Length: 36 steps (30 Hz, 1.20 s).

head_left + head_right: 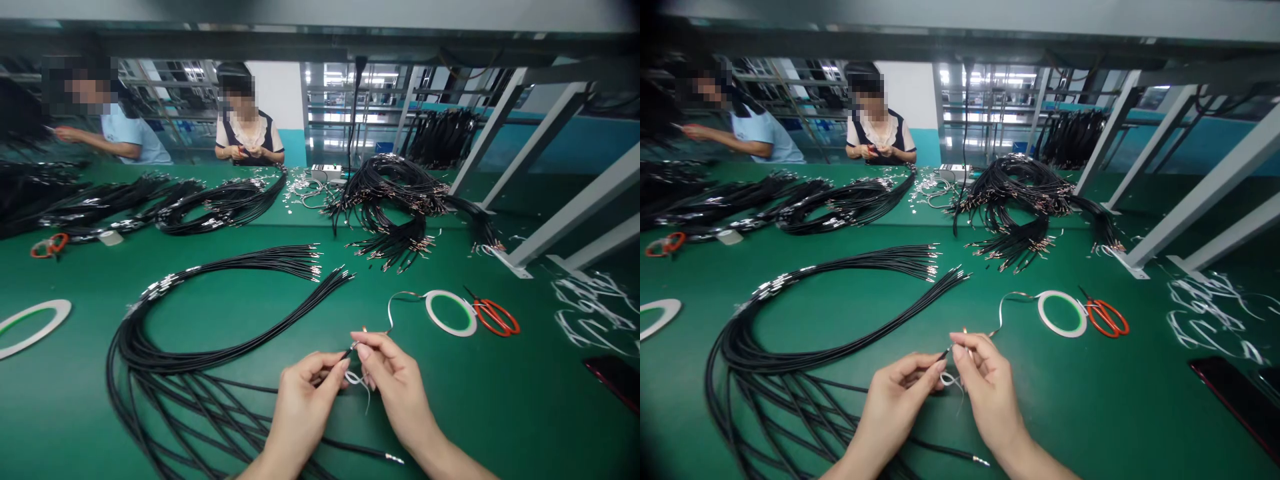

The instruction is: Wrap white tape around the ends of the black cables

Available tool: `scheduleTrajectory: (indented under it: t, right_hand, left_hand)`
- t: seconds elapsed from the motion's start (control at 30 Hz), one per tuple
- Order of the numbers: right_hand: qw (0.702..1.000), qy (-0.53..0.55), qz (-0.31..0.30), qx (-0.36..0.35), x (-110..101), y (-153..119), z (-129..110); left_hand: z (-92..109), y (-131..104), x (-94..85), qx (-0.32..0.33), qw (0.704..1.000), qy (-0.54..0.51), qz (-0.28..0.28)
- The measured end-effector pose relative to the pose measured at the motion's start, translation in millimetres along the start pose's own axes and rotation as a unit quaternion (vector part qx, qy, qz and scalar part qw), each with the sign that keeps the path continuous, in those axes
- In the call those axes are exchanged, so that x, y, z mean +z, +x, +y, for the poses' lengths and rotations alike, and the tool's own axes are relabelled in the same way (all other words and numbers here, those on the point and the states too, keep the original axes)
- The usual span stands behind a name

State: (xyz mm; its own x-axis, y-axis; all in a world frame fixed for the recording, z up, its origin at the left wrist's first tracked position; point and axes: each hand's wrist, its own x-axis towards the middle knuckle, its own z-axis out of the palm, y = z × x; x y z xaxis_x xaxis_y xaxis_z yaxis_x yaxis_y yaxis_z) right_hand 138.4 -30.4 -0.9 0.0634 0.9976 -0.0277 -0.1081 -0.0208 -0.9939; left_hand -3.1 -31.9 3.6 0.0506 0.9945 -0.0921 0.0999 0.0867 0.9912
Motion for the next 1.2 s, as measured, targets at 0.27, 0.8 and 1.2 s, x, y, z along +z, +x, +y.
scheduleTrajectory:
  t: [0.27,0.8,1.2]
  right_hand:
    - [0.999,0.036,-0.035,-0.001,2.0,4.6,5.7]
    - [1.0,-0.012,0.026,-0.002,-7.0,-8.3,-13.0]
    - [0.999,0.027,-0.007,0.042,-1.2,-10.3,-7.2]
  left_hand:
    - [-2.7,0.5,-0.9,0.051,0.997,0.055,-0.021]
    - [2.4,3.8,-0.3,0.15,0.987,0.052,-0.021]
    - [-4.4,1.5,6.4,0.124,0.989,0.068,0.047]
